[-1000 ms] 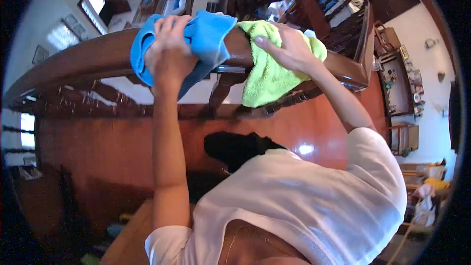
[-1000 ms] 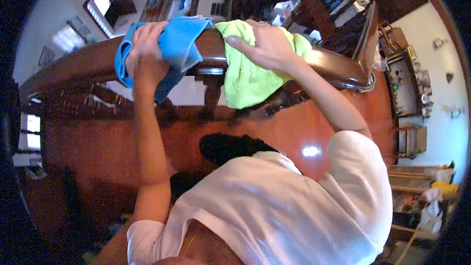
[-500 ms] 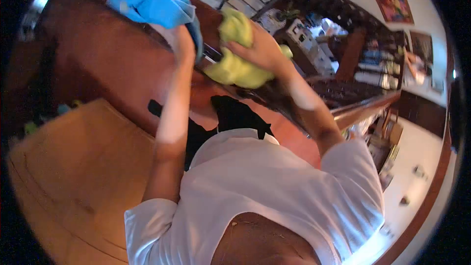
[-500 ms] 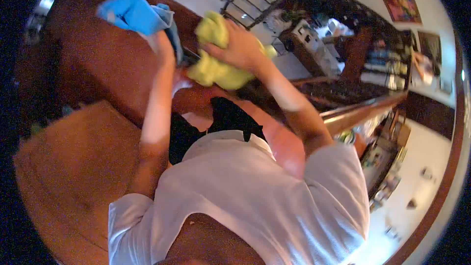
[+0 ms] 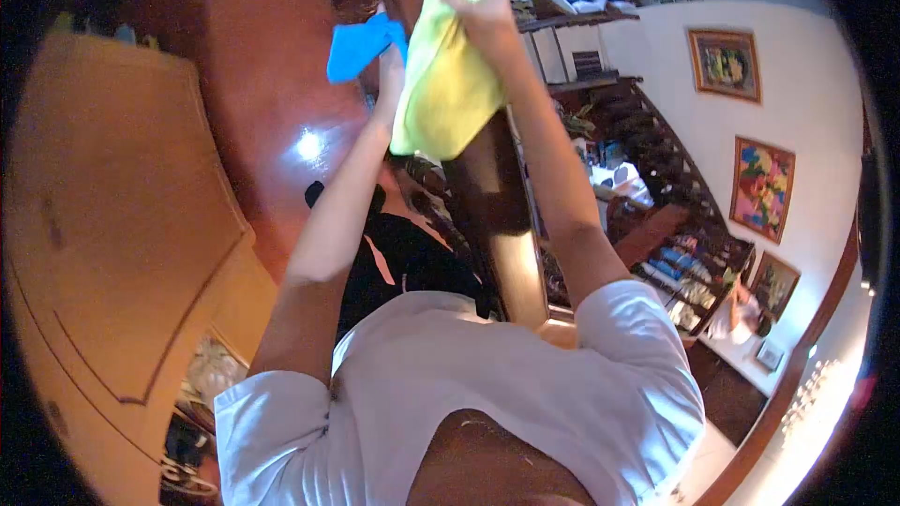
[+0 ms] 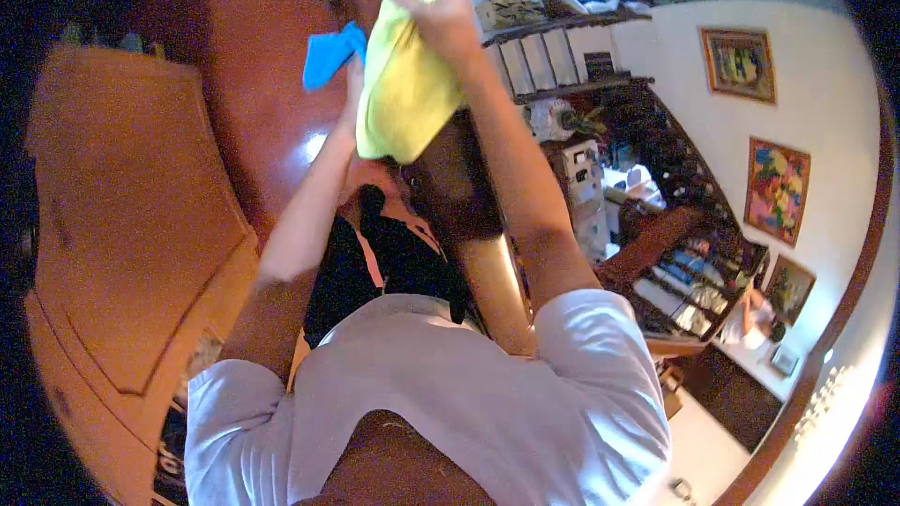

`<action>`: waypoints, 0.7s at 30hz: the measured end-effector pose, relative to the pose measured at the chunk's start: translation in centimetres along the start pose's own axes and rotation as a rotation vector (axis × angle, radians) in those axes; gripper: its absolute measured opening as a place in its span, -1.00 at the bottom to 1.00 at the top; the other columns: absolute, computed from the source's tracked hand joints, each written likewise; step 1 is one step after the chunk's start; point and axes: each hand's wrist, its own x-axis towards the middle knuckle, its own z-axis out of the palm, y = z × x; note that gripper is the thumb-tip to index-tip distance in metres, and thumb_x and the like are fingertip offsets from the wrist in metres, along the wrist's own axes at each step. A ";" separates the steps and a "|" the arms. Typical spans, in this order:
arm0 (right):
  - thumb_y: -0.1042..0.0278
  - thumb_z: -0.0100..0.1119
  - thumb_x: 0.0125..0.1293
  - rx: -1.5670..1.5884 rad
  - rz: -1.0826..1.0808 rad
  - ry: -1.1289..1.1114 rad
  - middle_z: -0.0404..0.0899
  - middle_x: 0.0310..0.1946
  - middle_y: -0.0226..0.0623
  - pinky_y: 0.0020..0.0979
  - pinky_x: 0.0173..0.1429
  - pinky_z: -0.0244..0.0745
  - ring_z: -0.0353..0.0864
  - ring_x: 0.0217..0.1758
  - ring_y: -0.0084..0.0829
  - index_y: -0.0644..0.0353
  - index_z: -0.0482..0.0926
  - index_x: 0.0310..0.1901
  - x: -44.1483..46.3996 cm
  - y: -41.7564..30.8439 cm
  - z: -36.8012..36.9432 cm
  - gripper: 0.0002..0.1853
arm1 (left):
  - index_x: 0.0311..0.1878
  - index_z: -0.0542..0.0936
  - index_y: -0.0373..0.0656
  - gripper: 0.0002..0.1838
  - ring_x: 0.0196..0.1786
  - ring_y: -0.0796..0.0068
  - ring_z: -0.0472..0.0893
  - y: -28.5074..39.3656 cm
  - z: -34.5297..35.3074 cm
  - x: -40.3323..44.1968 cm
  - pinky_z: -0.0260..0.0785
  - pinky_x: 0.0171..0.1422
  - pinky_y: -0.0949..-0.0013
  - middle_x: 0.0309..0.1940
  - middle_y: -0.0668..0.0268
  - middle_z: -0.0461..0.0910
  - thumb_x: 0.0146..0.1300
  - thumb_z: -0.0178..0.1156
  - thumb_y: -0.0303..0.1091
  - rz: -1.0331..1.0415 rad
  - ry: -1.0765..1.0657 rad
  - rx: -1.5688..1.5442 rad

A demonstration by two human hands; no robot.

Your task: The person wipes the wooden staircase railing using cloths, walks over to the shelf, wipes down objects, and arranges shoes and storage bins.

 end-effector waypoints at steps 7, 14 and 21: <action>0.28 0.23 0.04 0.173 0.212 -0.214 0.54 -0.23 -0.28 -0.46 -0.09 0.41 0.52 -0.19 -0.46 0.30 0.49 -0.11 -2.9 2.3 -1.8 -0.61 | -0.39 0.44 -0.18 -0.59 -0.41 0.57 0.38 -3.5 -1.6 -3.4 0.29 -0.29 0.39 -0.45 0.36 0.42 0.31 -0.21 -0.03 0.163 0.116 0.130; 0.35 0.35 -0.14 -0.042 0.156 -0.163 0.49 -0.22 -0.34 -0.41 0.01 0.36 0.46 -0.12 -0.46 0.27 0.32 -0.07 -10.0 1.8 -3.5 -0.44 | -0.49 0.41 -0.22 -0.59 -0.43 0.56 0.31 -5.4 -4.1 3.4 0.19 -0.30 0.37 -0.57 0.39 0.34 0.26 -0.19 -0.08 0.243 -0.073 0.272; 0.15 0.46 -0.44 -1.349 -0.148 0.128 0.11 0.14 0.12 -0.06 0.19 0.13 0.18 0.16 0.09 0.27 -0.02 0.24 -17.4 -2.3 1.4 0.14 | -0.14 0.40 -0.33 -0.60 -0.07 0.31 0.36 -8.9 -2.9 4.4 0.16 0.12 0.23 -0.17 0.11 0.43 0.28 -0.16 -0.11 0.156 0.038 -0.094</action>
